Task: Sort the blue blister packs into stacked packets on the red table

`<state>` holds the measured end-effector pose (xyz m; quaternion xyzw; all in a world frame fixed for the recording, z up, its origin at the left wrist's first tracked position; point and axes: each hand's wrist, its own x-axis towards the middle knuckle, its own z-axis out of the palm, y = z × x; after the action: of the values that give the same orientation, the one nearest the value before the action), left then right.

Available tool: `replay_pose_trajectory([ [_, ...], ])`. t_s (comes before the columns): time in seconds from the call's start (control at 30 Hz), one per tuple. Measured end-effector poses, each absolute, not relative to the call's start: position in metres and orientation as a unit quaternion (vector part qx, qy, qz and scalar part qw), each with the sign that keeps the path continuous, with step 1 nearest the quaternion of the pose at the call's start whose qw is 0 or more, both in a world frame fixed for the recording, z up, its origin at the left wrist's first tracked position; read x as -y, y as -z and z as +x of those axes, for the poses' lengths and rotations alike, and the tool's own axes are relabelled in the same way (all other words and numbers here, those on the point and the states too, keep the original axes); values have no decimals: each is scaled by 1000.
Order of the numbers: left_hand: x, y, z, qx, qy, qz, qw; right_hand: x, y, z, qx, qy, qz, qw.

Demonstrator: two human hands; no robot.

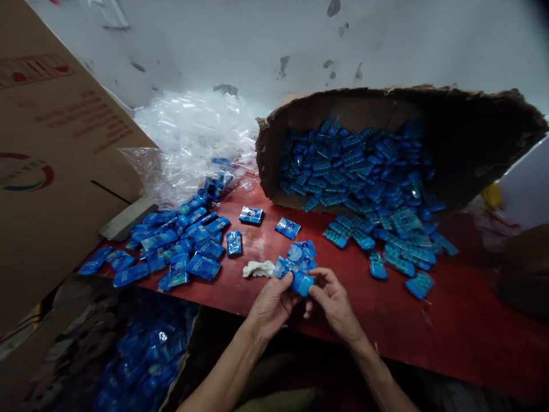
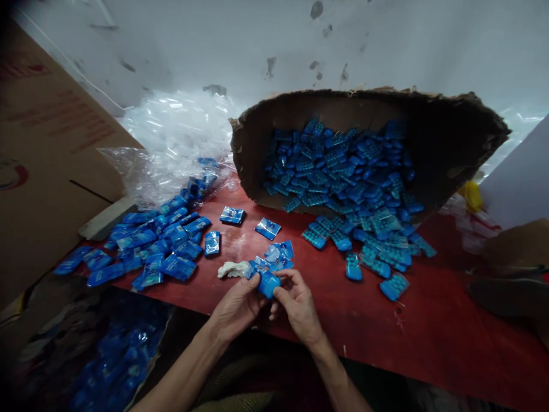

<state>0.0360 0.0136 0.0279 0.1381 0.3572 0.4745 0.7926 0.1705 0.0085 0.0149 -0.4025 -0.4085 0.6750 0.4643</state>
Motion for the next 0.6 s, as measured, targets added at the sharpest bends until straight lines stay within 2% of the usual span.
replay_pose_trajectory([
  [0.23,-11,-27,42,-348,-477,127,797,-19,-19,177,455,-743,-324,369],
  [0.6,-1,-28,53,-318,-489,156,797,-16,-11,183,488,-690,-383,374],
])
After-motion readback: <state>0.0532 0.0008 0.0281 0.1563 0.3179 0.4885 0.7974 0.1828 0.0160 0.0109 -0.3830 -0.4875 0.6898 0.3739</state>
